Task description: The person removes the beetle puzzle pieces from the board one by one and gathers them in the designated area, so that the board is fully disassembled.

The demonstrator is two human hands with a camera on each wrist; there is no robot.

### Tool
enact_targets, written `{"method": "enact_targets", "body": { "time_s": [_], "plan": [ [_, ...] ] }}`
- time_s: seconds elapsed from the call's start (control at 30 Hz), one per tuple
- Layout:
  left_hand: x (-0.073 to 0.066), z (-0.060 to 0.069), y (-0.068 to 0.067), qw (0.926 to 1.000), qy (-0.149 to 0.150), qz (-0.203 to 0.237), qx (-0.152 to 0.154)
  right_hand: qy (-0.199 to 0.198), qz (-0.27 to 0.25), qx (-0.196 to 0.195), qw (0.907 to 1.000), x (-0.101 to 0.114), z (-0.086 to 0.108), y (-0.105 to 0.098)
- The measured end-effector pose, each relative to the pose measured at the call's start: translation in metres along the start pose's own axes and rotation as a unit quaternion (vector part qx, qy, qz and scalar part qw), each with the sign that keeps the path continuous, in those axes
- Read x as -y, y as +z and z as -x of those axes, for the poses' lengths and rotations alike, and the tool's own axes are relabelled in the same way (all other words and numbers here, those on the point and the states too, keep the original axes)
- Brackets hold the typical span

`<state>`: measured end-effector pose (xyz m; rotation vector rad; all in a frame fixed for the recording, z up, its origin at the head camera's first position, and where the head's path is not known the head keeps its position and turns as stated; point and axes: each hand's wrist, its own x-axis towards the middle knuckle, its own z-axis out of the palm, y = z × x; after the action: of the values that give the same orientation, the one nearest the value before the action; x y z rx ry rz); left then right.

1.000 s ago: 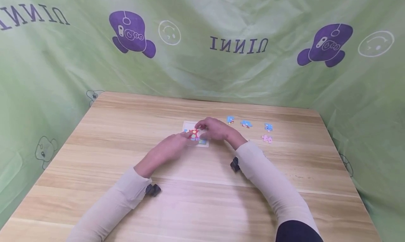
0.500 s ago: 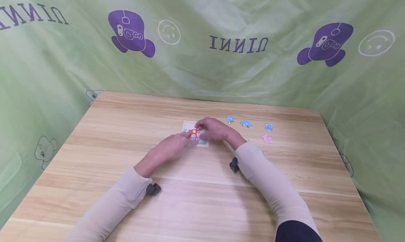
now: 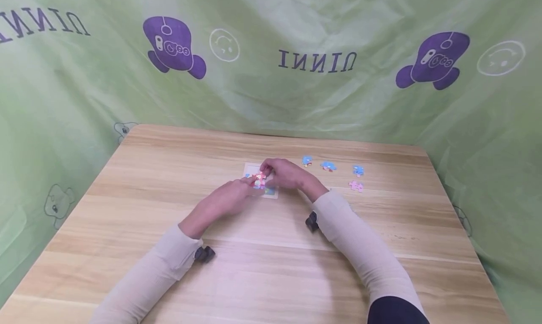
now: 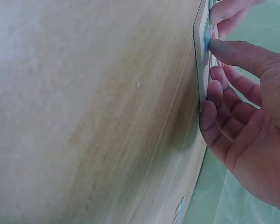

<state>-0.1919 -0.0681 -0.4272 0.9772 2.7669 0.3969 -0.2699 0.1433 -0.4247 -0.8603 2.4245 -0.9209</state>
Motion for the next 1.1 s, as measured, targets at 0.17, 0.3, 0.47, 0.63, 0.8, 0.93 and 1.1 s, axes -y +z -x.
{"method": "enact_targets", "body": {
  "time_s": [0.17,0.3,0.47,0.63,0.8,0.93,1.1],
  "plan": [
    [0.001,0.001,0.0,0.9999,-0.002,0.015,-0.001,0.008,0.007,-0.006,0.9999,0.001,-0.002,0.001],
    [0.001,0.001,0.0,0.9999,-0.001,0.016,-0.004,0.002,0.012,-0.012,0.9999,0.002,-0.002,0.001],
    [0.0,0.001,0.0,0.9999,0.001,0.007,-0.012,-0.007,0.033,-0.032,0.9989,0.003,-0.001,0.0],
    [0.001,-0.001,0.001,0.9999,-0.003,-0.002,-0.01,-0.007,0.037,-0.052,0.9979,0.005,-0.002,-0.001],
    [0.001,-0.002,0.0,0.9999,0.001,-0.003,-0.01,-0.001,0.036,-0.06,0.9976,0.008,-0.002,-0.003],
    [0.001,-0.002,0.0,0.9999,0.004,-0.006,-0.012,-0.002,0.038,-0.064,0.9972,0.009,-0.001,-0.004],
    [-0.001,-0.002,0.0,0.9998,0.0,-0.018,-0.01,0.002,0.031,-0.077,0.9965,0.009,0.005,-0.009]
  ]
}}
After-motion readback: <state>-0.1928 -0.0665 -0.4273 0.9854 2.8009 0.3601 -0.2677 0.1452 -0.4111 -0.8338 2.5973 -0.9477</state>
